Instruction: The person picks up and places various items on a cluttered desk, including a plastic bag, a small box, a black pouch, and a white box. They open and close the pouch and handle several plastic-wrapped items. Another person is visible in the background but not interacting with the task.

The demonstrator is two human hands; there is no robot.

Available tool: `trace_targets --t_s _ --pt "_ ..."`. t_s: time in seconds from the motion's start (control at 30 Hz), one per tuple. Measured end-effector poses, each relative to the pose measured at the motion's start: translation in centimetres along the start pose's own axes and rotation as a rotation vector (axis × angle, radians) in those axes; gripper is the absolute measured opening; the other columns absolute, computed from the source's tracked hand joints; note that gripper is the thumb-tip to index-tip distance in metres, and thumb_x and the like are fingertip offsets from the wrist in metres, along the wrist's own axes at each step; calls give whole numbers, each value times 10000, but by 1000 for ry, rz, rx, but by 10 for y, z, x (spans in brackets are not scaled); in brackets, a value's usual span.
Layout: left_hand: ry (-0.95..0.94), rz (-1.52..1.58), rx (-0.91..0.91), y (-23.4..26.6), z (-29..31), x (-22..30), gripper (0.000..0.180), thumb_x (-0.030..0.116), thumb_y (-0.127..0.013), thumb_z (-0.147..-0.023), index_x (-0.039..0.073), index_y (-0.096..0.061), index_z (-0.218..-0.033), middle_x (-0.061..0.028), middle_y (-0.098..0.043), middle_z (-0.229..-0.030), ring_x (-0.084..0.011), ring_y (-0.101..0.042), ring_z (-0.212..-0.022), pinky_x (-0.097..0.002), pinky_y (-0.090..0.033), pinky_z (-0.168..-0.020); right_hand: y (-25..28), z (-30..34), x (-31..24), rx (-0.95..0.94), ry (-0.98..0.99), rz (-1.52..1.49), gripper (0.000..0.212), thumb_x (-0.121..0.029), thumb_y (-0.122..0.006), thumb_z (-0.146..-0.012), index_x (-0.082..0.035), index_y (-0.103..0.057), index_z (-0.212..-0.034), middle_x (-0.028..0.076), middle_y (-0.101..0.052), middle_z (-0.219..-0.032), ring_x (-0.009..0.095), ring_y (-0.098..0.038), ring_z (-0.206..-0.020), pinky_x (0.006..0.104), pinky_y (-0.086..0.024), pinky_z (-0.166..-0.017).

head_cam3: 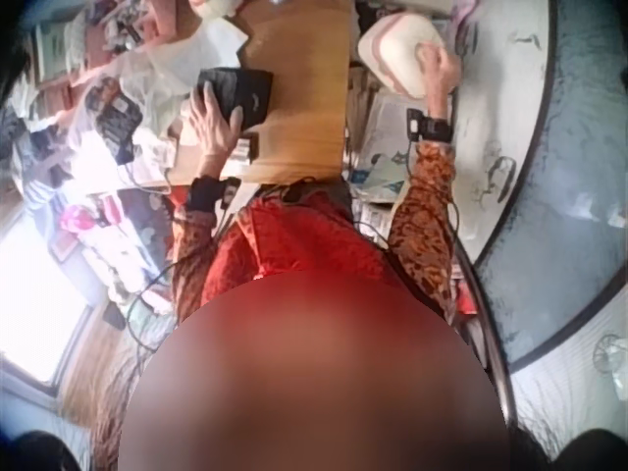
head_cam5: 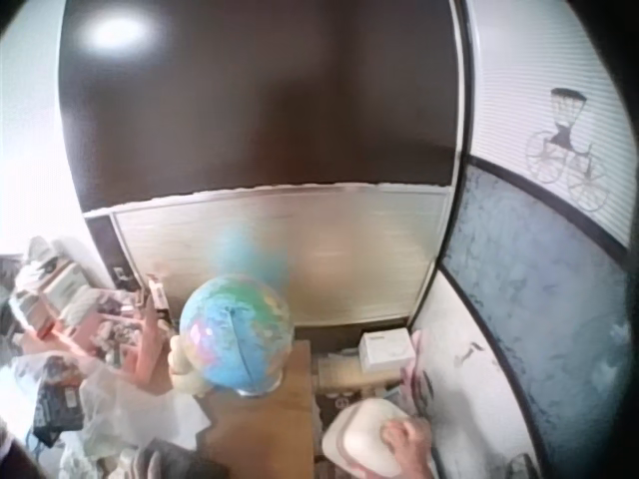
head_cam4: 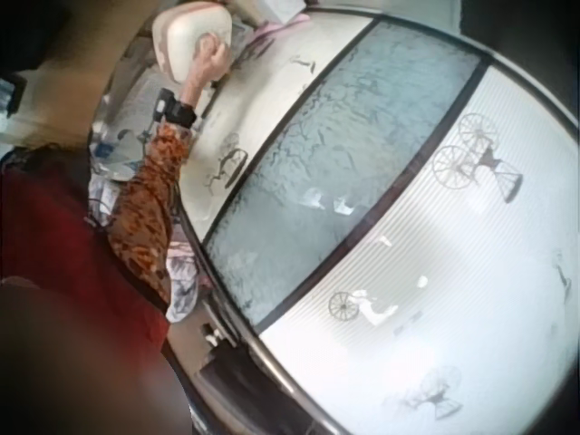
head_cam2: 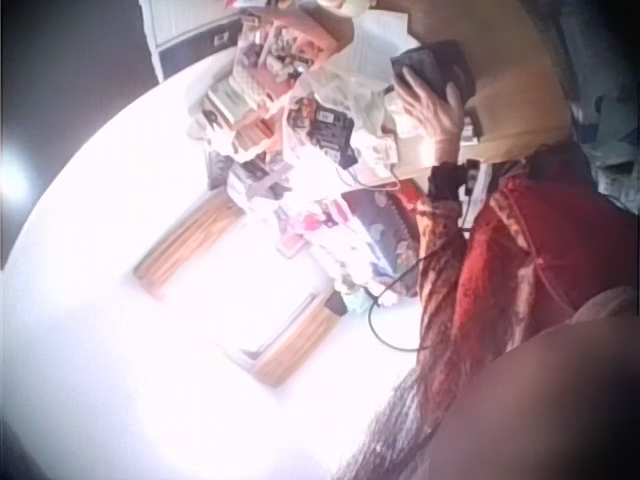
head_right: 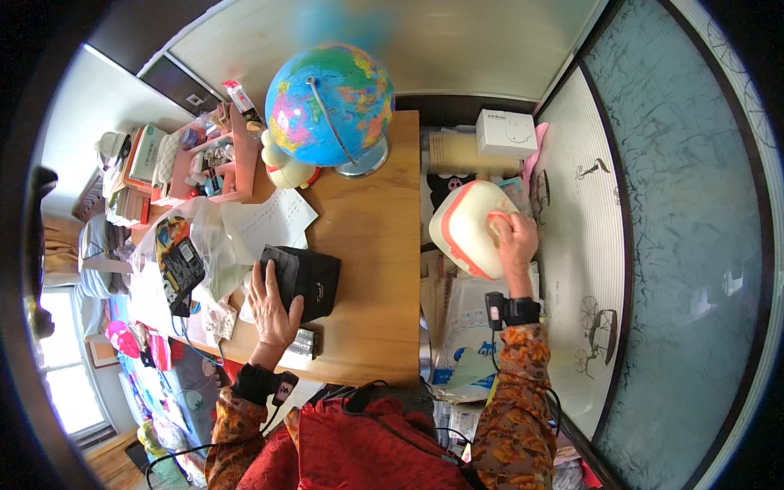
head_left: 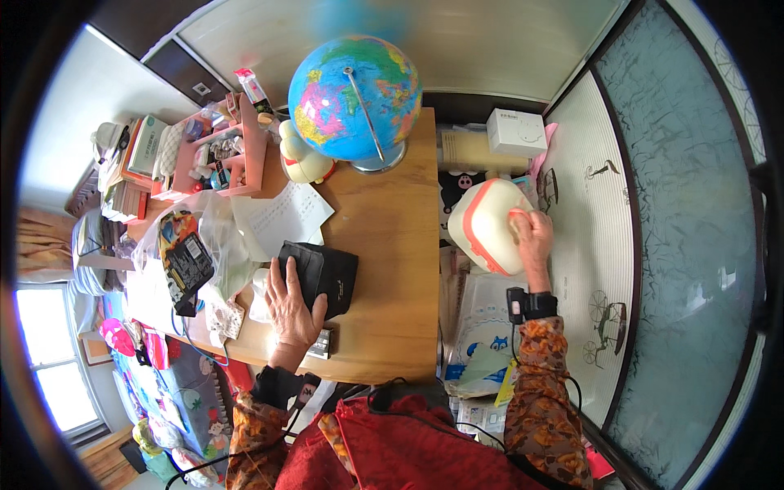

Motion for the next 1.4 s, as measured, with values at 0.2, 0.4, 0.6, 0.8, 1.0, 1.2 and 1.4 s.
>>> trace_targets --t_s 0.2,0.4,0.6,0.8,1.0,1.2,1.4 --pt "-22 53 22 0 4 -3 847 394 -633 -799 3 -287 -1466 -300 -227 -1501 -475 -247 -1367 -567 -201 -1107 65 37 -14 -104 -718 -760 351 -355 -520 -1013 -37 -661 -966 -9 -648 -870 65 -560 -691 236 -459 -564" --pt "-131 247 140 21 22 -14 695 303 -656 -815 30 -402 -1401 -251 -312 -1463 -437 -293 -1344 -542 -222 -1112 84 78 -101 -29 -947 -1014 404 -366 -457 -1028 -9 -613 -1133 80 -682 -1010 155 -678 -832 290 -572 -680" --pt "-150 505 65 50 103 -58 202 27 -590 -826 -3 -654 -1015 -138 -657 -951 -301 -621 -931 -368 -487 -831 91 125 -175 -414 -762 -1314 387 -343 -440 -1032 -23 -607 -1173 72 -677 -1063 127 -650 -923 283 -535 -797" --pt "184 766 -414 24 169 -106 186 105 -616 -890 -1 -687 -1026 -85 -709 -923 -139 -652 -815 -285 -511 -734 46 154 -240 -667 -437 -1048 303 -310 -491 -1018 -46 -625 -1084 23 -654 -1021 83 -593 -923 262 -486 -814" --pt "263 990 -398 4 210 -143 249 117 -623 -890 -7 -659 -1103 -69 -715 -970 -116 -647 -868 -278 -514 -770 -29 168 -290 -933 -1007 -1469 298 -336 -568 -982 -60 -631 -1074 19 -658 -988 115 -620 -886 270 -516 -778" --pt "603 1316 -63 -8 244 -172 309 157 -553 -921 23 -627 -1190 -23 -674 -1056 -100 -607 -909 -265 -502 -754 -70 178 -376 -1232 -752 -1417 317 -374 -573 -974 -76 -659 -1041 -21 -637 -807 62 -558 -646 219 -433 -548" --pt "480 1101 58 2 256 -203 600 476 -418 -990 57 -397 -1419 -118 -494 -1405 -286 -482 -1274 -439 -416 -1030 -139 231 -462 -1440 -376 -1352 315 -223 -553 -986 -24 -589 -1227 -24 -618 -1017 34 -560 -861 206 -477 -720"
Point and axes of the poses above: each hand's wrist, its own z-axis away from the middle knuckle, its own y-axis out of the back of the hand, x = y × z, the point moved 2 cm from there along -z, towards the middle knuckle
